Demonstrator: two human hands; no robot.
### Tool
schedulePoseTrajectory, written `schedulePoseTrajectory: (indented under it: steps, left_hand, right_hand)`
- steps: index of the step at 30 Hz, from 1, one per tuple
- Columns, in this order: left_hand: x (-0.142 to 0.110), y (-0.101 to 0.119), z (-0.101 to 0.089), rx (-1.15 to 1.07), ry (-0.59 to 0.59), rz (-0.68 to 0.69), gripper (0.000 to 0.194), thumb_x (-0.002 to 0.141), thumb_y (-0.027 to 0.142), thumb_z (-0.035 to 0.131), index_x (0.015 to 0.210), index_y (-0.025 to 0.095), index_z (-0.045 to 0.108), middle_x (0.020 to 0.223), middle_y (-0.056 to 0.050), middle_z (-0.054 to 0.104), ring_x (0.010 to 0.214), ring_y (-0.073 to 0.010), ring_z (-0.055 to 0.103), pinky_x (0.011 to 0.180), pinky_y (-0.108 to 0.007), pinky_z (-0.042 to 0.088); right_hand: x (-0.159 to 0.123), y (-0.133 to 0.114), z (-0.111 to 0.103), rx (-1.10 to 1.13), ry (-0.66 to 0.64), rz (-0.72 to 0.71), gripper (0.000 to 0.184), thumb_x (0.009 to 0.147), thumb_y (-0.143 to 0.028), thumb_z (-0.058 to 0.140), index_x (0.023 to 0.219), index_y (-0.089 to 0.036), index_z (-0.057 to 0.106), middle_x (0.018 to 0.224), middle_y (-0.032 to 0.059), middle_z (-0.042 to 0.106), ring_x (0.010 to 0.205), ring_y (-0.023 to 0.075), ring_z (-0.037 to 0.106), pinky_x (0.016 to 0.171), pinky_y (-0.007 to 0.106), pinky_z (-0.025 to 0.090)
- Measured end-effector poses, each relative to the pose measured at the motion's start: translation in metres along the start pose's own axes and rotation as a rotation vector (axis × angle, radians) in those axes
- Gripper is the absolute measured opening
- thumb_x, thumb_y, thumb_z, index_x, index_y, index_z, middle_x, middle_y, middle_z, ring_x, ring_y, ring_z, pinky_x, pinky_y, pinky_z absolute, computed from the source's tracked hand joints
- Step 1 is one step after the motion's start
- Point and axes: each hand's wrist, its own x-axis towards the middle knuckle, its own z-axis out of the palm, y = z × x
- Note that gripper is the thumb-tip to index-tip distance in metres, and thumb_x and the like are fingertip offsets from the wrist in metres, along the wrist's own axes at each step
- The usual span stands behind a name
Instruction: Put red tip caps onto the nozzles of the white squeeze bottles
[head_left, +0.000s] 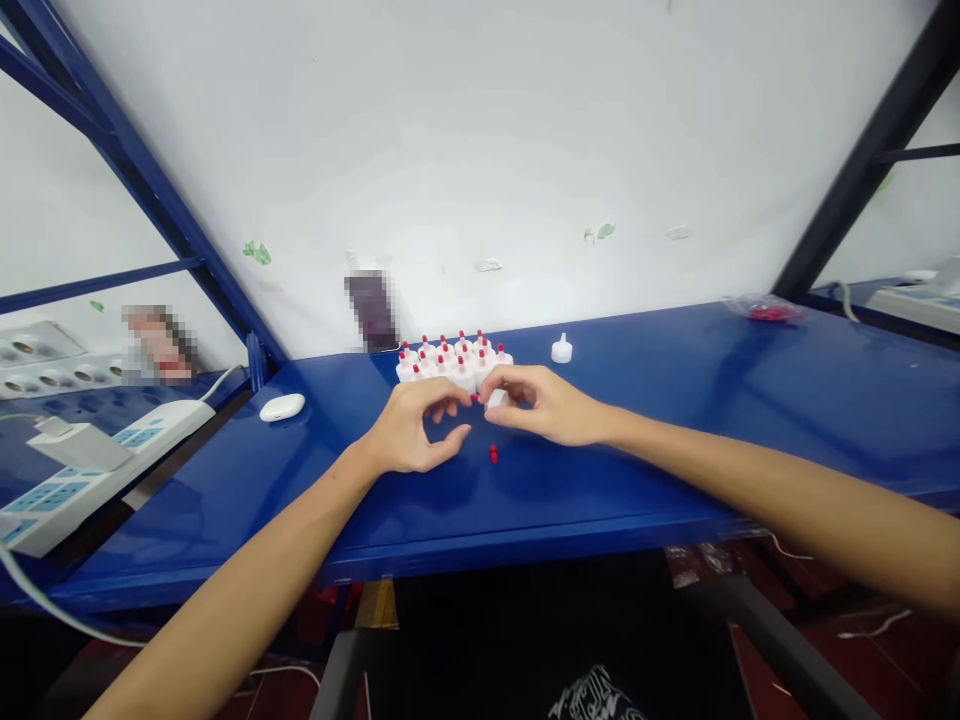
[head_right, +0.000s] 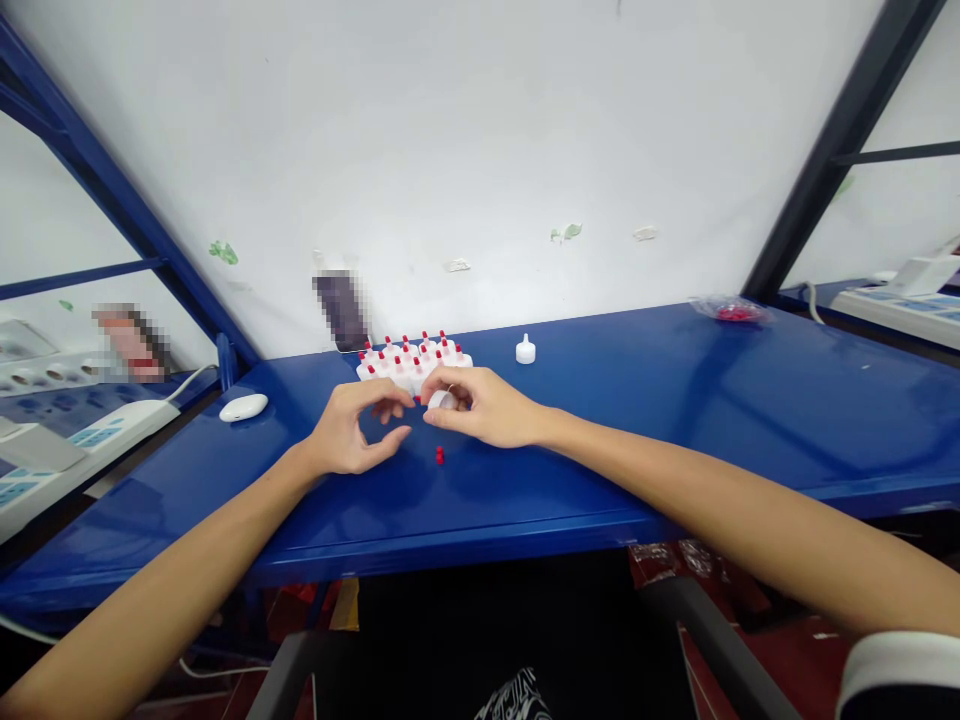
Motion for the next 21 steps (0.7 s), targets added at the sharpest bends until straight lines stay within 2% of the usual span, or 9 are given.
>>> schedulePoseTrajectory:
  steps: [2, 4, 8, 12, 17, 21]
  left_hand:
    - [-0.001, -0.002, 0.0, 0.103, -0.02, -0.03, 0.024, 0.081, 0.027, 0.06, 0.103, 0.017, 0.057, 0.076, 0.001, 0.061, 0.06, -0.0107, 0.052, 0.061, -0.024, 0.044]
    - [0.0, 0.0, 0.002, 0.204, -0.082, -0.053, 0.021, 0.084, 0.027, 0.054, 0.103, 0.018, 0.055, 0.079, 0.0, 0.063, 0.063, -0.0125, 0.055, 0.062, -0.025, 0.042]
    - [0.007, 0.008, 0.009, 0.332, -0.19, -0.078, 0.011, 0.09, 0.026, 0.043, 0.094, 0.019, 0.052, 0.085, -0.003, 0.067, 0.071, -0.0173, 0.061, 0.062, -0.027, 0.041]
    - [0.011, 0.009, 0.012, 0.421, -0.274, -0.13, 0.022, 0.097, 0.029, 0.034, 0.103, 0.018, 0.051, 0.088, -0.006, 0.07, 0.073, -0.0213, 0.065, 0.06, -0.029, 0.041]
    - [0.015, 0.01, 0.014, 0.553, -0.39, -0.172, 0.029, 0.096, 0.034, 0.035, 0.103, 0.015, 0.055, 0.081, -0.01, 0.071, 0.067, -0.0241, 0.066, 0.057, -0.029, 0.041]
    - [0.018, 0.014, 0.017, 0.554, -0.372, -0.188, 0.03, 0.094, 0.033, 0.037, 0.099, 0.015, 0.059, 0.077, -0.01, 0.07, 0.066, -0.0251, 0.066, 0.056, -0.03, 0.04]
  right_hand:
    - [0.0, -0.003, 0.004, 0.087, -0.064, 0.028, 0.021, 0.09, -0.038, 0.061, 0.099, -0.019, 0.061, 0.069, -0.0043, 0.052, 0.06, 0.0104, 0.046, 0.057, 0.025, 0.038]
    - [0.0, -0.005, 0.007, 0.112, -0.082, 0.028, 0.023, 0.092, -0.04, 0.059, 0.101, -0.019, 0.061, 0.069, -0.004, 0.053, 0.061, 0.0108, 0.047, 0.058, 0.025, 0.038]
    - [0.0, -0.005, 0.008, 0.085, -0.059, 0.013, 0.023, 0.096, -0.041, 0.054, 0.103, -0.019, 0.06, 0.074, -0.0022, 0.058, 0.064, 0.0117, 0.05, 0.063, 0.026, 0.04]
    - [0.001, -0.006, 0.008, 0.05, -0.04, 0.014, 0.021, 0.096, -0.039, 0.053, 0.101, -0.02, 0.06, 0.077, -0.0015, 0.058, 0.067, 0.0123, 0.051, 0.066, 0.028, 0.041]
    - [0.002, -0.007, 0.009, -0.013, -0.044, -0.001, 0.026, 0.088, -0.042, 0.065, 0.101, -0.02, 0.059, 0.082, -0.0015, 0.058, 0.068, 0.0122, 0.049, 0.064, 0.026, 0.04]
    - [0.002, -0.006, 0.012, -0.095, -0.037, -0.042, 0.028, 0.086, -0.043, 0.067, 0.097, -0.02, 0.057, 0.081, -0.0015, 0.059, 0.066, 0.0115, 0.048, 0.063, 0.025, 0.039]
